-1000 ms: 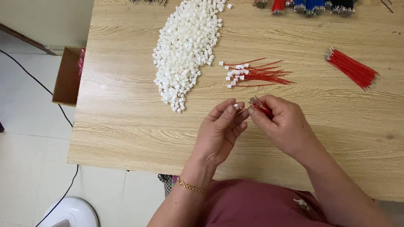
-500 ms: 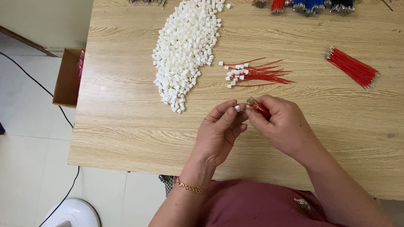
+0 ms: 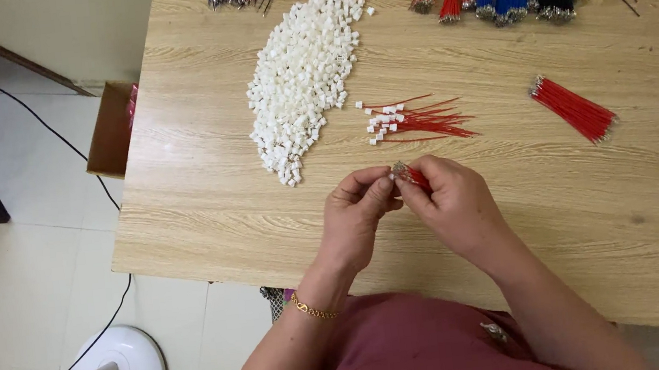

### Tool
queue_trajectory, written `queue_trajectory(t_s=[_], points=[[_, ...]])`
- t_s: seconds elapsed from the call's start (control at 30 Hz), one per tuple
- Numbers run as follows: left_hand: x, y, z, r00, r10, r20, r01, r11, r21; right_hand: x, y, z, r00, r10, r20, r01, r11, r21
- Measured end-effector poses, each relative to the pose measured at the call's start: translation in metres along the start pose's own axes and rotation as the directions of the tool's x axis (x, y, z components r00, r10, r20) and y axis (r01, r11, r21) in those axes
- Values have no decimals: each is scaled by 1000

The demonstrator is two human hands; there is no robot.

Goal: Attach white plastic connectors to the ends of red electrical wires at a factory workstation

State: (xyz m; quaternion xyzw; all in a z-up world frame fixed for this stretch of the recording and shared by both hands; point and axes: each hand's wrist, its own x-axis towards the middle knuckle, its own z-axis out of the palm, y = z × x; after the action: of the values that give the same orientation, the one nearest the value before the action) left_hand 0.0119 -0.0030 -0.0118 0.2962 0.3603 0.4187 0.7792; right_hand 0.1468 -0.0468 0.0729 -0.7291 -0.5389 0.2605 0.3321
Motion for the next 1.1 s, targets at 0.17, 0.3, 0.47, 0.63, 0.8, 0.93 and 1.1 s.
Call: queue_trajectory(t_s=[0.17,0.3,0.47,0.63,0.8,0.93,1.1], points=[[11,4,4,999,36,-23,-34,995,97,6,-6,-3,998,39,49,-42,997,66],[47,-22,-12,993,116,-31,-106,967,231,15,26,-2,983,184,-24,-180,978,102],[54,-11,-12,976,181,-123,-95,858,505,18,63,-28,950,207,-235,-206,978,28],[31,20,-24,888,442,127,-364,507,782,16,82,-17,934,56,-353,-44,998,40],[22,41,-88,743,663,96,-77,-57,995,5,37,-2,985,112,-135,-61,940,335],[12,45,-99,743,665,82,33,-158,987,2,21,12,993,112,-45,-82,903,422],[17,38,-106,747,649,146,10,-230,973,-1,44,33,991,123,47,-129,836,533]])
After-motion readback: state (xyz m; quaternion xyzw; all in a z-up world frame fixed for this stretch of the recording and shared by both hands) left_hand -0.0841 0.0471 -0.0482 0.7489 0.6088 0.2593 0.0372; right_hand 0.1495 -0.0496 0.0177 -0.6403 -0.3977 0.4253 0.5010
